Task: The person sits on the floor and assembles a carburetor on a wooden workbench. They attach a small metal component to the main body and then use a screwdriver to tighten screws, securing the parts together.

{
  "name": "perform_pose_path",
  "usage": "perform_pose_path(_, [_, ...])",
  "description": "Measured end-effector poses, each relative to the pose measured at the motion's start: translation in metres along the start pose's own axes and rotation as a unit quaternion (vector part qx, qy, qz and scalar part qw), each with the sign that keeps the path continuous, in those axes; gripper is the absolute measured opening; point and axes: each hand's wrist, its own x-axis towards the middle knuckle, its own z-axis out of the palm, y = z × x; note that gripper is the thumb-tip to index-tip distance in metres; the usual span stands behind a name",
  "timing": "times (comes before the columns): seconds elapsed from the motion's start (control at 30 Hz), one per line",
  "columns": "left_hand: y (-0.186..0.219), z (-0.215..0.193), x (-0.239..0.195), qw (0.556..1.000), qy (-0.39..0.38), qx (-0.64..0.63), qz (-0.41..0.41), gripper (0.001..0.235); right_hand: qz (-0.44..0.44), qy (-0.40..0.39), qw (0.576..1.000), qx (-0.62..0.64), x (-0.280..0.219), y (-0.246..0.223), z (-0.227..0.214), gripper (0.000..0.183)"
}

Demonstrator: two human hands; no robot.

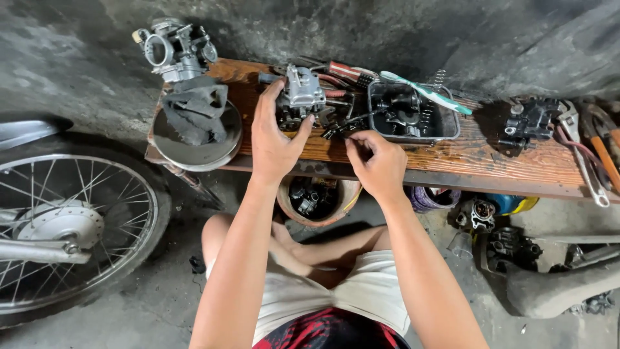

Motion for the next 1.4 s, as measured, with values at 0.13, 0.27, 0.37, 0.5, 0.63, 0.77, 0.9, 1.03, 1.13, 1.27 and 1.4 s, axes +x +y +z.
perform_pose_path(0.13, [0.001,0.001,-0.003,0.999,0.014,0.017,0.042,0.076,-0.012,-0.010,0.999,0.043,-0.002,-0.008,-0.007,0.004])
perform_pose_path(0.27, [-0.001,0.009,-0.008,0.980,0.032,0.140,0.141,0.091,-0.021,-0.007,0.990,0.140,-0.005,0.001,-0.006,0.004])
perform_pose_path(0.37, [-0.011,0.015,-0.011,0.938,0.049,0.223,0.262,0.072,-0.036,-0.004,0.988,0.149,-0.008,0.008,-0.004,0.003])
perform_pose_path(0.5, [-0.007,0.020,-0.011,0.885,0.085,0.240,0.390,0.020,-0.078,0.013,0.989,0.126,-0.009,0.008,-0.004,0.002])
perform_pose_path(0.63, [0.010,0.024,-0.018,0.894,0.069,0.231,0.379,0.017,-0.089,0.020,0.987,0.135,-0.007,0.004,-0.008,0.003])
perform_pose_path(0.77, [0.013,0.032,-0.023,0.903,0.048,0.231,0.360,0.016,-0.083,0.022,0.985,0.152,-0.009,0.009,-0.005,0.002])
perform_pose_path(0.9, [0.025,0.029,-0.016,0.911,0.035,0.192,0.363,0.011,-0.078,0.023,0.982,0.172,-0.008,0.008,-0.004,0.001])
perform_pose_path(1.03, [0.023,0.031,-0.018,0.913,0.039,0.194,0.356,0.010,-0.087,0.011,0.983,0.162,-0.006,0.004,-0.007,0.002])
perform_pose_path(1.13, [0.023,0.032,-0.018,0.913,0.042,0.187,0.361,0.010,-0.086,0.010,0.982,0.166,-0.007,0.003,-0.007,0.002])
perform_pose_path(1.27, [0.021,0.033,-0.019,0.921,0.056,0.186,0.337,0.009,-0.101,0.014,0.982,0.159,-0.008,0.002,-0.007,0.003])
perform_pose_path(1.4, [0.022,0.027,-0.009,0.920,0.105,0.215,0.311,0.006,-0.110,0.027,0.981,0.158,-0.006,-0.005,-0.012,0.005])
